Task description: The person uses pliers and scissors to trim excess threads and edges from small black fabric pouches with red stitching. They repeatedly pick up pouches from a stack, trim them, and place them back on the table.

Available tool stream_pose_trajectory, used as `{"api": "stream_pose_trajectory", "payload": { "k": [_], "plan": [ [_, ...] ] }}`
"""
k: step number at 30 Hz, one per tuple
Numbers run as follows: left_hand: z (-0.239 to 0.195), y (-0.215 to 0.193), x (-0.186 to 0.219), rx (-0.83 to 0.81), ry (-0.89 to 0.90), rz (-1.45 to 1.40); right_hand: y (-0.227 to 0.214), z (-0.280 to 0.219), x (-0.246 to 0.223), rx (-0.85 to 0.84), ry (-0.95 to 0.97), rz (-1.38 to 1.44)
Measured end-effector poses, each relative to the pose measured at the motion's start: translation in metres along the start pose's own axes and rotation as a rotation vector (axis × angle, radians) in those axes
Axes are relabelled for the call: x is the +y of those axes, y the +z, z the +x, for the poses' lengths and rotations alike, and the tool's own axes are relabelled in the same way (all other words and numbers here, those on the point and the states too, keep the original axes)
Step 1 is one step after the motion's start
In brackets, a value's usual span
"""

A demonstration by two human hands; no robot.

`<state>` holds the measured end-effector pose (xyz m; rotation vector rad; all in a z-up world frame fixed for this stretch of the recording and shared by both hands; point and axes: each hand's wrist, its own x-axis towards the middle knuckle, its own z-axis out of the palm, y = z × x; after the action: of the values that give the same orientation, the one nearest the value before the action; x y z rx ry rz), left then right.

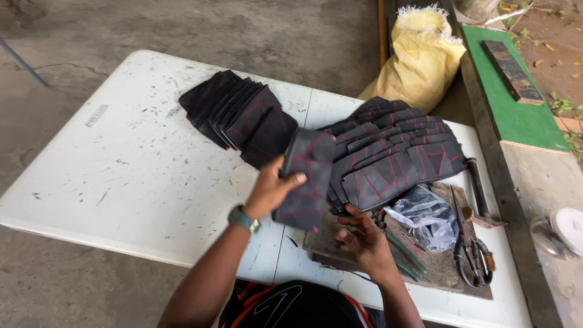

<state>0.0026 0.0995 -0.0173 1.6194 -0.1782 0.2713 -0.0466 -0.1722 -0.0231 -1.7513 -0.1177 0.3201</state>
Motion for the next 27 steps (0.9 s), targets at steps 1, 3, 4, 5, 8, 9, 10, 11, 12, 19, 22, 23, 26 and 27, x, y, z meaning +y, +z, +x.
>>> {"api": "stream_pose_trajectory", "payload": {
  "k": [1, 3, 4, 5, 8, 9, 10, 11, 12, 19, 22, 23, 26, 27],
  "plan": [
    [0.018, -0.017, -0.008, 0.005, -0.015, 0.076, 0.006, 0.002, -0.004, -0.004, -0.036, -0.031],
    [0.054, -0.044, -0.028, 0.025, 0.014, 0.234, 0.015, 0.006, -0.009, -0.054, -0.122, -0.061],
    [0.074, -0.055, -0.037, 0.045, 0.065, 0.320, 0.020, 0.011, -0.012, -0.077, -0.170, -0.078],
    [0.092, -0.063, -0.044, 0.077, 0.070, 0.446, 0.025, 0.016, -0.015, -0.079, -0.124, -0.125],
    [0.105, -0.069, -0.067, 0.140, 0.034, 0.838, 0.038, 0.018, -0.017, -0.119, -0.064, -0.174],
    [0.104, -0.065, -0.071, 0.136, 0.007, 0.982, 0.043, 0.021, -0.018, -0.146, -0.115, -0.124],
    [0.102, -0.065, -0.071, 0.134, -0.021, 1.131, 0.050, 0.026, -0.019, -0.178, -0.170, -0.070],
    [0.101, -0.064, -0.070, 0.135, -0.131, 1.148, 0.058, 0.036, -0.022, -0.209, -0.179, -0.088],
    [0.096, -0.061, -0.069, 0.128, -0.246, 1.160, 0.067, 0.047, -0.023, -0.237, -0.181, -0.103],
    [0.092, -0.073, -0.068, 0.211, -0.342, 0.774, 0.132, 0.131, -0.024, -0.101, 0.123, -0.227],
    [0.087, -0.078, -0.081, 0.158, -0.454, 0.455, 0.135, 0.143, -0.017, -0.074, 0.129, -0.220],
    [0.086, -0.078, -0.085, 0.182, -0.438, 0.444, 0.137, 0.145, -0.014, -0.082, 0.116, -0.223],
    [0.090, -0.081, -0.085, 0.229, -0.378, 0.452, 0.142, 0.157, -0.014, -0.118, 0.075, -0.211],
    [0.094, -0.084, -0.081, 0.230, -0.353, 0.484, 0.146, 0.162, -0.014, -0.141, 0.062, -0.193]
  ]
}}
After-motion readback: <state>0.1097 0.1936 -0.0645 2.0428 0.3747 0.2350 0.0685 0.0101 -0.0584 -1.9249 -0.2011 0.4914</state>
